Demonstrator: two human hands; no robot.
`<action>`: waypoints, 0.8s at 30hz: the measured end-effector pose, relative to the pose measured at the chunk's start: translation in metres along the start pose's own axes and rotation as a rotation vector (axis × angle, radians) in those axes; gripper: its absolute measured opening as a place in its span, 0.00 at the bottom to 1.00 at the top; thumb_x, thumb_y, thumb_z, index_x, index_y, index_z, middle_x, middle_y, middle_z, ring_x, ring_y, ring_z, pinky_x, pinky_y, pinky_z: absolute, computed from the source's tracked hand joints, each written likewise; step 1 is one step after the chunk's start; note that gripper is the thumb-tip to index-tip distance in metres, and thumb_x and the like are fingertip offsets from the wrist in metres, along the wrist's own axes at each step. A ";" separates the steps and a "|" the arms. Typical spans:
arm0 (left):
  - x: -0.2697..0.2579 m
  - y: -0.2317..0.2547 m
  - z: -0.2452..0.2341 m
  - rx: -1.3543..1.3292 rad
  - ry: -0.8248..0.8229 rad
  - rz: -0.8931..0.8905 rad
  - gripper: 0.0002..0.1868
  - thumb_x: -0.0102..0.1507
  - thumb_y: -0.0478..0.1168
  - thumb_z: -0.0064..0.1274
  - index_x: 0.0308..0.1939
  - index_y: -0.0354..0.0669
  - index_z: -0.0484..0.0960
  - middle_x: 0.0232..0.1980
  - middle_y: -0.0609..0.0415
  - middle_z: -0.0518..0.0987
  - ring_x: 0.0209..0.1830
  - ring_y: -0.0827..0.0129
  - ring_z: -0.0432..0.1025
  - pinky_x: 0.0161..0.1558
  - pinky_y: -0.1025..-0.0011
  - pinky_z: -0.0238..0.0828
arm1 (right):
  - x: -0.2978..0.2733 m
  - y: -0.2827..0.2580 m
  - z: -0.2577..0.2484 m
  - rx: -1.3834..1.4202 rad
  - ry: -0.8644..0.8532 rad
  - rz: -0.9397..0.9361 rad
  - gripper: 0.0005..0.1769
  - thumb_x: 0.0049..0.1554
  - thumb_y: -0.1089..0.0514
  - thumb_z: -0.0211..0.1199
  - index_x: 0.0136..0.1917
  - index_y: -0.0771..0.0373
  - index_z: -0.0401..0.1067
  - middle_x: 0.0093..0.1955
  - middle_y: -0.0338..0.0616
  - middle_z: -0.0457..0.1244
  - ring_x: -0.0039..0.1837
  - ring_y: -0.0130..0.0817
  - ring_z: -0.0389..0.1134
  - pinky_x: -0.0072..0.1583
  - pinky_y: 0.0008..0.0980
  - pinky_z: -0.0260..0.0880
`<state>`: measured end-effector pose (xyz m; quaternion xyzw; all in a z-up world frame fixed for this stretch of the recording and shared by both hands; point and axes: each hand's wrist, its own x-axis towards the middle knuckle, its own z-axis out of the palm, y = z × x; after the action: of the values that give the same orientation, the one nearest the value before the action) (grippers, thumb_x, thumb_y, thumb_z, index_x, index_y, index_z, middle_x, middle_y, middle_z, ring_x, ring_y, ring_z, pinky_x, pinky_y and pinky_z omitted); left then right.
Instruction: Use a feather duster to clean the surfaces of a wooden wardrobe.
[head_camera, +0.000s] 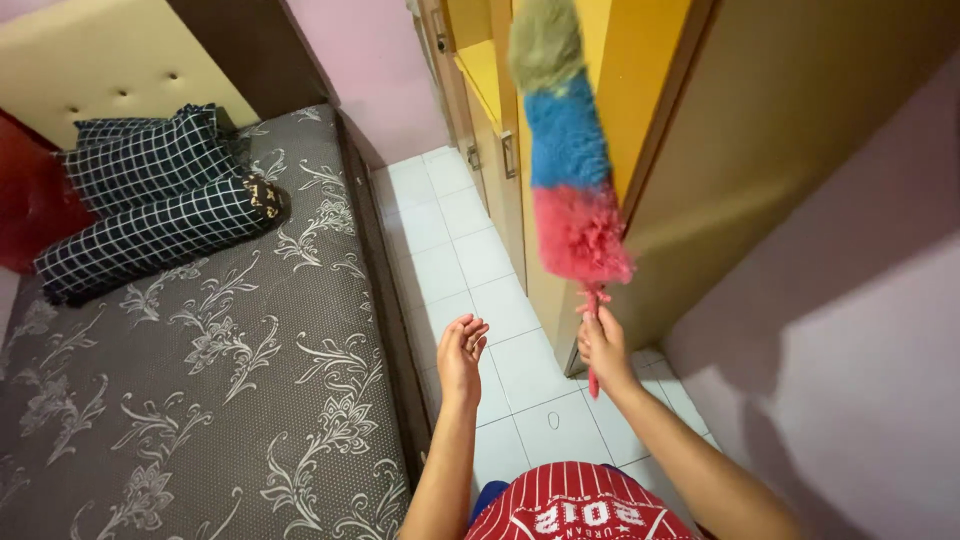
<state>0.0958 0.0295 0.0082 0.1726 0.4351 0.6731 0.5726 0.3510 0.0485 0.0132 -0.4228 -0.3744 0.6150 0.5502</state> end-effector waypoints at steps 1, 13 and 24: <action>0.000 -0.001 0.001 -0.002 0.008 0.008 0.16 0.72 0.44 0.40 0.56 0.38 0.77 0.49 0.51 0.82 0.52 0.66 0.76 0.55 0.67 0.70 | 0.001 0.009 -0.006 0.011 -0.005 0.074 0.11 0.67 0.51 0.50 0.55 0.58 0.65 0.30 0.29 0.48 0.27 0.16 0.44 0.29 0.22 0.40; -0.001 -0.008 0.001 -0.053 0.130 0.092 0.18 0.72 0.45 0.41 0.57 0.37 0.76 0.51 0.49 0.81 0.54 0.64 0.76 0.57 0.65 0.70 | 0.022 0.010 -0.024 0.014 -0.048 0.141 0.10 0.67 0.52 0.50 0.55 0.58 0.65 0.30 0.30 0.48 0.27 0.17 0.44 0.28 0.22 0.40; 0.004 0.002 -0.012 -0.050 0.114 0.078 0.17 0.71 0.44 0.42 0.57 0.36 0.76 0.51 0.49 0.81 0.54 0.64 0.76 0.56 0.66 0.70 | 0.016 0.053 -0.044 0.028 -0.007 0.396 0.11 0.67 0.50 0.50 0.54 0.58 0.66 0.29 0.31 0.49 0.26 0.19 0.43 0.28 0.24 0.40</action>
<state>0.0847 0.0283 0.0023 0.1364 0.4431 0.7143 0.5243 0.3723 0.0580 -0.0535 -0.4785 -0.2772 0.7177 0.4231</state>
